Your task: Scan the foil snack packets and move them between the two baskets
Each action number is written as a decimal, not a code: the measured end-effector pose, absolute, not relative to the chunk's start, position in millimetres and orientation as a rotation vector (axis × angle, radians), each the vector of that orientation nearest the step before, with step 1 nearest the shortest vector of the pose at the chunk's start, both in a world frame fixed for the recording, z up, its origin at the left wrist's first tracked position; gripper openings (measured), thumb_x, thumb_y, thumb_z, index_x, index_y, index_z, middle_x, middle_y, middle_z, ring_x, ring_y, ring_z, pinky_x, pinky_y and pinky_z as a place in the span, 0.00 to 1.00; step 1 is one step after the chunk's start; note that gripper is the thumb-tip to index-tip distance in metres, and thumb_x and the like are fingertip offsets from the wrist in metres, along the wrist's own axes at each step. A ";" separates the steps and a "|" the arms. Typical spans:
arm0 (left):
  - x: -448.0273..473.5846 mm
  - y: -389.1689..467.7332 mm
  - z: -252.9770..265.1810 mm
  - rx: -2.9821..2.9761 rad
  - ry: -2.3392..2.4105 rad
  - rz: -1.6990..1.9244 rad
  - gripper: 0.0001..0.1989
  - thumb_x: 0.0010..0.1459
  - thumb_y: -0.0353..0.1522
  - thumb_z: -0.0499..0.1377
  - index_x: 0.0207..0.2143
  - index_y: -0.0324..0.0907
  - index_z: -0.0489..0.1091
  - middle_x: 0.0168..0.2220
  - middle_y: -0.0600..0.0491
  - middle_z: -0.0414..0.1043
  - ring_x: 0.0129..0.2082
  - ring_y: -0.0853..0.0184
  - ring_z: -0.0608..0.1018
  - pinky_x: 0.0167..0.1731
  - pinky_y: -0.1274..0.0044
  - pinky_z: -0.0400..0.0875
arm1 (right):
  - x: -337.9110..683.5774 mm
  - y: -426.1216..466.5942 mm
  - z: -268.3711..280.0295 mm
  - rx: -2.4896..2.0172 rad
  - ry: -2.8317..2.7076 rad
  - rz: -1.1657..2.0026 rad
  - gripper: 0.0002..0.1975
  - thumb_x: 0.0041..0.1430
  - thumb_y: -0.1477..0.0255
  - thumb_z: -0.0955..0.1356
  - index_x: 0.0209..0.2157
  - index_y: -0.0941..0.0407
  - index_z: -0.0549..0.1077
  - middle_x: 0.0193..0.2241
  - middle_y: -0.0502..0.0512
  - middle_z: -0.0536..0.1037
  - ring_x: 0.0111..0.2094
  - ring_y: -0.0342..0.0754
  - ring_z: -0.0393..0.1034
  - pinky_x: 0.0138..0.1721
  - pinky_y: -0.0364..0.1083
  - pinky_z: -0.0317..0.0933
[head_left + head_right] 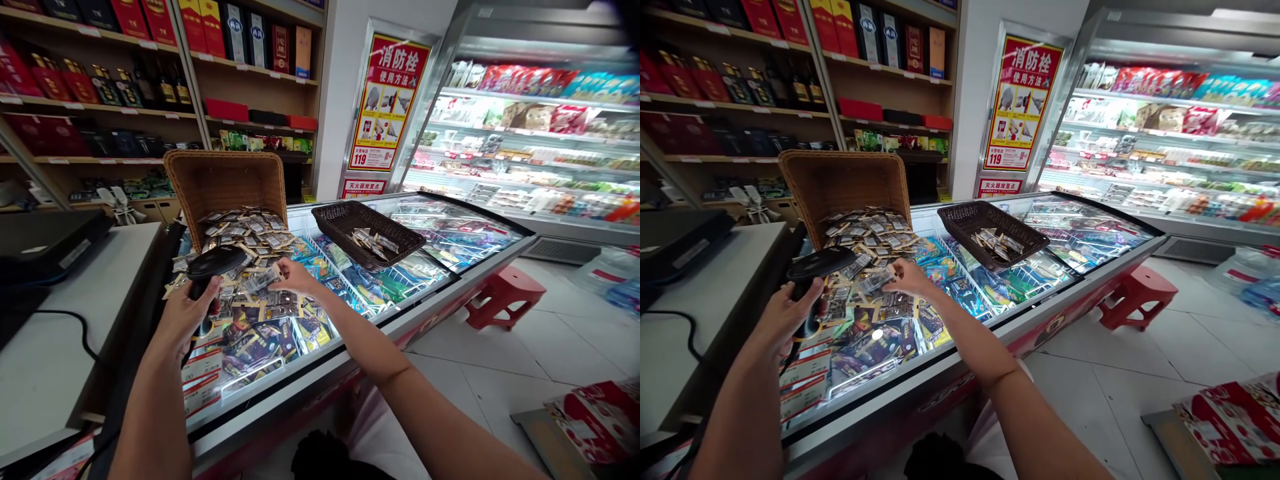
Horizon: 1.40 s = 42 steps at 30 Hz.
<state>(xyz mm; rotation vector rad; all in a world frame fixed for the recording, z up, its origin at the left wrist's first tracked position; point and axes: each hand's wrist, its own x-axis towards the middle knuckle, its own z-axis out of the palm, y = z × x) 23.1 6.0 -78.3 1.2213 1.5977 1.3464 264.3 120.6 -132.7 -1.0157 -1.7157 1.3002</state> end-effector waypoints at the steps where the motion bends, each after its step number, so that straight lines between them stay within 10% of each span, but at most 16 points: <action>1: 24.6 5.7 -77.3 1.225 1.609 1.320 0.40 0.36 0.66 0.74 0.34 0.43 0.72 0.21 0.57 0.72 0.22 0.67 0.73 0.25 0.75 0.65 | 266.3 124.0 -132.1 -0.990 -1.537 1.348 0.27 0.37 0.65 0.87 0.37 0.53 0.75 0.34 0.48 0.81 0.36 0.49 0.76 0.41 0.47 0.69; 10: 27.9 4.2 -76.0 1.306 1.549 1.268 0.37 0.41 0.62 0.75 0.35 0.41 0.74 0.21 0.57 0.73 0.23 0.68 0.73 0.26 0.76 0.66 | 295.1 156.7 -123.8 -0.900 -0.310 1.600 0.11 0.57 0.74 0.75 0.32 0.52 0.68 0.27 0.51 0.76 0.32 0.49 0.76 0.33 0.48 0.77; 24: 24.0 -1.8 -72.8 1.417 1.534 1.116 0.35 0.41 0.63 0.73 0.32 0.43 0.72 0.18 0.57 0.69 0.19 0.68 0.68 0.21 0.76 0.59 | 331.7 142.4 -106.1 -1.040 -1.217 1.358 0.25 0.32 0.69 0.87 0.29 0.55 0.77 0.22 0.45 0.75 0.23 0.42 0.66 0.21 0.41 0.56; 42: 42.5 -2.6 -80.4 1.582 1.594 0.877 0.32 0.43 0.62 0.72 0.26 0.45 0.70 0.18 0.55 0.71 0.19 0.67 0.69 0.20 0.77 0.59 | 331.8 153.0 -103.6 -0.871 -0.765 1.218 0.19 0.47 0.59 0.83 0.28 0.54 0.74 0.25 0.45 0.73 0.27 0.42 0.65 0.25 0.42 0.58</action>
